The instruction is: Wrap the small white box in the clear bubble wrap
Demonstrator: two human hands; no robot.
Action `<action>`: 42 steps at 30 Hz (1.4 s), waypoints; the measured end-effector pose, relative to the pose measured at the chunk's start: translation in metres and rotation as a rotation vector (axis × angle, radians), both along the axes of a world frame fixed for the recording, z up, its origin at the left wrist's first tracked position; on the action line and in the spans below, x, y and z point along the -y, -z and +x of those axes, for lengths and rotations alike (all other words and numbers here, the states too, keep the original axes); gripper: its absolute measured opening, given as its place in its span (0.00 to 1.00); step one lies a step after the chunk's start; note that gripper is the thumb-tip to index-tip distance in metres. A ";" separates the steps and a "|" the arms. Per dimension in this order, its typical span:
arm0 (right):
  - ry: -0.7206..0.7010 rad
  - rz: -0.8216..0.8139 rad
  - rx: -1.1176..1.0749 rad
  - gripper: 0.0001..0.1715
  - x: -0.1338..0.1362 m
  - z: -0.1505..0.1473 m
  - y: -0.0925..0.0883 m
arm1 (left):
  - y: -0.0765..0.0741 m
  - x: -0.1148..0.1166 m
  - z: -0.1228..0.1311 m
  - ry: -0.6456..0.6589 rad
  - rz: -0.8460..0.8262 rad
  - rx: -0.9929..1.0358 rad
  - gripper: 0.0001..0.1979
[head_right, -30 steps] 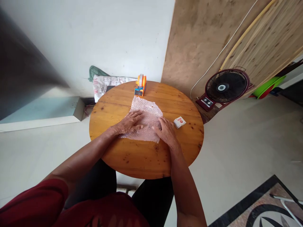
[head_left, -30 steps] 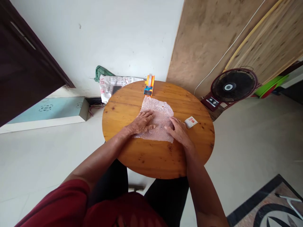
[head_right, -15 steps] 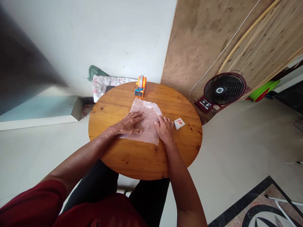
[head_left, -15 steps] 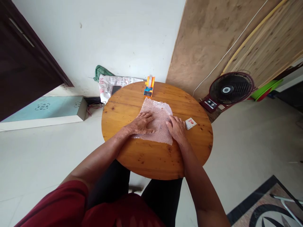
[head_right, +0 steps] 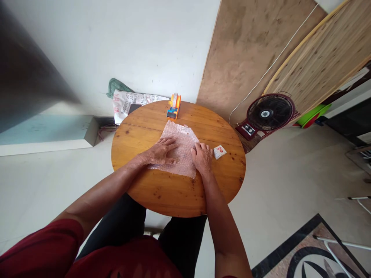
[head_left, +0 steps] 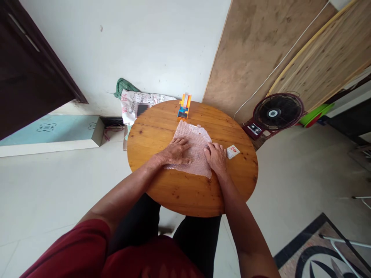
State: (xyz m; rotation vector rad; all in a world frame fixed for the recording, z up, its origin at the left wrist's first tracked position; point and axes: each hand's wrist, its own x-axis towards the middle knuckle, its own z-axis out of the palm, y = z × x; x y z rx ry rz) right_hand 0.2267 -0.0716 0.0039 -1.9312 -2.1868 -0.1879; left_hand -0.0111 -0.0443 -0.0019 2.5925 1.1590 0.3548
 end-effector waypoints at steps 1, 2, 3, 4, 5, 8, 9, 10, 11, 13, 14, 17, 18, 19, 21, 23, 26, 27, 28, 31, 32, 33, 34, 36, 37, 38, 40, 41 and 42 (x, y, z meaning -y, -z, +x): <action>0.003 0.004 0.001 0.24 0.000 0.000 0.000 | 0.000 0.001 0.001 -0.004 0.013 0.017 0.39; 0.006 0.008 0.002 0.23 0.000 0.000 0.000 | -0.001 0.002 0.001 -0.005 0.030 0.036 0.38; 0.008 0.013 0.004 0.23 0.000 0.000 0.001 | -0.001 0.003 0.002 0.002 0.048 0.056 0.36; 0.010 0.018 0.005 0.23 0.000 0.000 0.001 | -0.001 0.004 0.003 0.017 0.063 0.072 0.35; 0.010 0.024 0.005 0.23 0.000 0.000 0.001 | 0.000 0.005 0.004 0.040 0.070 0.082 0.34; 0.013 0.033 -0.004 0.22 0.000 0.001 0.002 | 0.002 0.006 0.006 0.107 0.054 0.051 0.32; 0.021 0.034 -0.007 0.22 0.000 0.001 0.002 | 0.003 0.006 0.006 0.115 0.046 0.031 0.33; 0.028 0.034 -0.008 0.22 0.000 0.001 0.003 | 0.004 0.005 0.006 0.116 0.040 0.014 0.33; 0.034 0.033 -0.007 0.22 0.000 0.001 0.003 | 0.005 0.005 0.006 0.115 0.037 0.004 0.34; 0.040 0.032 -0.005 0.22 0.000 0.001 0.002 | 0.006 0.004 0.006 0.111 0.031 0.004 0.34; 0.037 0.032 -0.003 0.22 0.001 0.001 0.002 | 0.006 0.003 0.006 0.109 0.027 0.008 0.34; 0.029 0.038 0.007 0.22 0.001 0.001 0.002 | 0.005 0.002 0.006 0.100 0.020 0.010 0.34; 0.028 0.040 0.011 0.22 0.002 0.001 0.002 | 0.005 0.002 0.006 0.097 0.017 0.006 0.34; 0.029 0.042 0.015 0.21 0.002 0.001 0.002 | 0.005 0.002 0.007 0.097 0.013 0.002 0.34; 0.040 0.049 0.021 0.21 0.002 0.000 0.002 | 0.004 0.002 0.008 0.100 0.004 -0.003 0.34; 0.050 0.053 0.027 0.21 0.003 0.000 0.002 | 0.002 0.003 0.008 0.102 -0.007 -0.014 0.35; 0.053 0.044 0.028 0.20 0.003 -0.001 0.001 | -0.010 0.006 0.008 0.096 -0.033 -0.071 0.34; 0.057 0.037 0.026 0.20 0.003 -0.001 0.001 | -0.016 0.007 0.008 0.100 -0.044 -0.100 0.33; 0.065 0.033 0.024 0.20 0.003 -0.002 0.001 | -0.023 0.007 0.009 0.107 -0.051 -0.130 0.31; 0.082 0.027 0.021 0.20 0.001 -0.001 0.002 | -0.044 0.000 0.017 0.147 -0.025 -0.188 0.25; 0.081 0.026 0.020 0.20 0.001 -0.001 0.003 | -0.049 -0.005 0.023 0.155 0.004 -0.186 0.23; 0.079 0.025 0.019 0.20 0.000 -0.001 0.003 | -0.051 -0.012 0.031 0.154 0.038 -0.163 0.20; 0.075 0.023 0.016 0.20 0.000 -0.001 0.004 | -0.052 -0.020 0.041 0.154 0.065 -0.127 0.19; 0.066 0.022 0.009 0.20 -0.001 0.000 0.005 | -0.047 -0.038 0.062 0.155 0.077 -0.037 0.18; 0.061 0.023 0.007 0.19 -0.001 0.000 0.005 | -0.042 -0.046 0.072 0.156 0.081 -0.024 0.19; 0.058 0.028 0.006 0.19 -0.001 0.000 0.005 | -0.035 -0.054 0.081 0.156 0.085 -0.019 0.20; 0.066 0.039 0.006 0.18 -0.001 0.001 0.006 | -0.018 -0.065 0.094 0.151 0.076 -0.018 0.22; 0.073 0.045 0.004 0.18 0.000 0.001 0.007 | -0.010 -0.068 0.097 0.137 0.074 -0.012 0.23; 0.077 0.050 0.000 0.17 0.000 0.001 0.007 | -0.002 -0.070 0.098 0.128 0.070 0.000 0.24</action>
